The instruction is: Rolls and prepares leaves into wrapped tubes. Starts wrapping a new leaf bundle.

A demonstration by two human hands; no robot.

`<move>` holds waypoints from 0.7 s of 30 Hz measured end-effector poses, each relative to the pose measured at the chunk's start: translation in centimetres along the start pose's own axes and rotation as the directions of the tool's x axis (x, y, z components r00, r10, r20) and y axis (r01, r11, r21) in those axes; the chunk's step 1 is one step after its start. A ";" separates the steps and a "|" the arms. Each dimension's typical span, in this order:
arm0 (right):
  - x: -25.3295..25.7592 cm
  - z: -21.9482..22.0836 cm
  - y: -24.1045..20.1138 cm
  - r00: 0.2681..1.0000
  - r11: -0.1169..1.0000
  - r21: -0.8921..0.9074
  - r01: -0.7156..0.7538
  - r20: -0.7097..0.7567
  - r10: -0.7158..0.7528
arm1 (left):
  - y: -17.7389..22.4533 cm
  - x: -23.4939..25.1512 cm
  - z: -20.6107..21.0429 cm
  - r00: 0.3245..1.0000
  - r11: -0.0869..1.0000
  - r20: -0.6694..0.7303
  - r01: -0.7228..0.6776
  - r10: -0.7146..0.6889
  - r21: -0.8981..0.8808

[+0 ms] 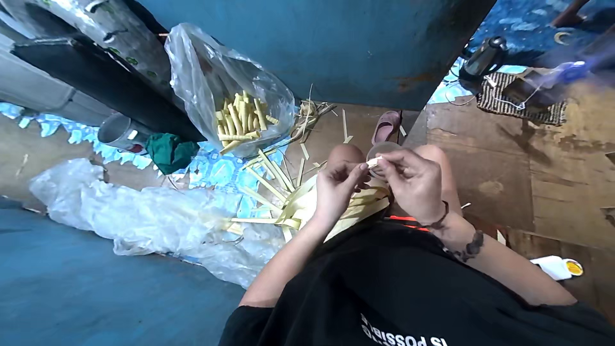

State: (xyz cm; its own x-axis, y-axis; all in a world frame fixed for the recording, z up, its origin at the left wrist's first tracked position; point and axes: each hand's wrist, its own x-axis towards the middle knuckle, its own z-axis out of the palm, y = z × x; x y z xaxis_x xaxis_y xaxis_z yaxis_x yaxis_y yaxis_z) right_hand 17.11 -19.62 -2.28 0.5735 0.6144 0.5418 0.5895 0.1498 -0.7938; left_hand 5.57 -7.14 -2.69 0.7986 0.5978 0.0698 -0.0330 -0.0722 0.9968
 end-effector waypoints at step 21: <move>-0.9 0.4 -0.9 0.887 0.886 0.048 0.462 -0.019 -0.462 | 2.6 -1.7 -0.6 0.880 0.685 0.427 0.442 -0.208 -0.579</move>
State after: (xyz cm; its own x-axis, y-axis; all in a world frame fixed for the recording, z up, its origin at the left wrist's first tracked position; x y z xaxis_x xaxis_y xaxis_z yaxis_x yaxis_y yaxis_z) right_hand 15.83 -20.00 -2.13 0.2477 0.4607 0.8523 0.7595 0.4538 -0.4660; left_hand 3.75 -7.92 -0.22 0.9662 0.2006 -0.1617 -0.0174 0.6769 0.7359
